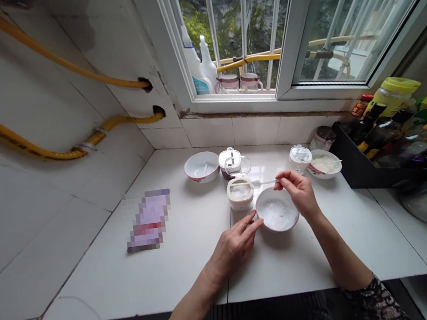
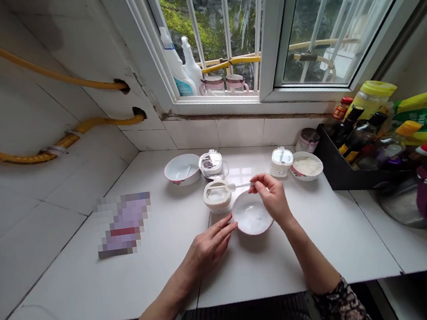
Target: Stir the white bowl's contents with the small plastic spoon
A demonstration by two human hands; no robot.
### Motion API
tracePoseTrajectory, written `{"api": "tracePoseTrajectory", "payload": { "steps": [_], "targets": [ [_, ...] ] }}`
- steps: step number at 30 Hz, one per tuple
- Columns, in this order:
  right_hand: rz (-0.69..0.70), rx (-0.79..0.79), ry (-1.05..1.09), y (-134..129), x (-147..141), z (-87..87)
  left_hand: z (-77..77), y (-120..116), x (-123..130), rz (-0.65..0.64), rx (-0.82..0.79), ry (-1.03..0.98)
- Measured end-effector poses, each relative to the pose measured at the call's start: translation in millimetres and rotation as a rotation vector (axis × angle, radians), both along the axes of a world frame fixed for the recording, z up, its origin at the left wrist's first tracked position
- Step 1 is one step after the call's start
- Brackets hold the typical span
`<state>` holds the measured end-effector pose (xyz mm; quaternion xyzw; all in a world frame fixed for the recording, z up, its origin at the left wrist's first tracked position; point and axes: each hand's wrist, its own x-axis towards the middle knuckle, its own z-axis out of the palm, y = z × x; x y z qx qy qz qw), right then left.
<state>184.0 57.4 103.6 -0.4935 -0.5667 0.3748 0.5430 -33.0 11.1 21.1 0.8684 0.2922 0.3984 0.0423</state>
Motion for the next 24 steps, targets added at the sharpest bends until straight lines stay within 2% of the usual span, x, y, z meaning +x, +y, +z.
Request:
{"api": "tracePoseTrajectory", "payload": {
  "steps": [5, 8, 10, 12, 14, 18, 24],
  "targets": [
    [0.057, 0.409, -0.47, -7, -22, -4.4, -2.7, 1, 1, 0.0, 0.014, -0.014],
    [0.051, 0.543, -0.555, -11, -19, -5.6, -3.5, 1, 1, 0.004, 0.009, -0.012],
    [-0.023, 0.502, -0.466, -12, -9, -4.8, -2.9, 0, 1, 0.002, 0.004, -0.008],
    [-0.09, 0.396, -0.352, -13, 5, -4.1, -1.8, 0, 0, -0.007, -0.002, -0.001],
    [-0.076, 0.278, -0.31, -12, 19, -4.5, -1.0, 0, -1, -0.012, -0.009, 0.006],
    [-0.022, 0.158, -0.475, -9, 34, -9.0, -1.2, 0, -2, -0.009, -0.02, 0.006],
    [0.062, 0.133, -0.589, -8, 26, -14.7, -2.2, 0, -2, -0.02, -0.038, 0.001]
  ]
}}
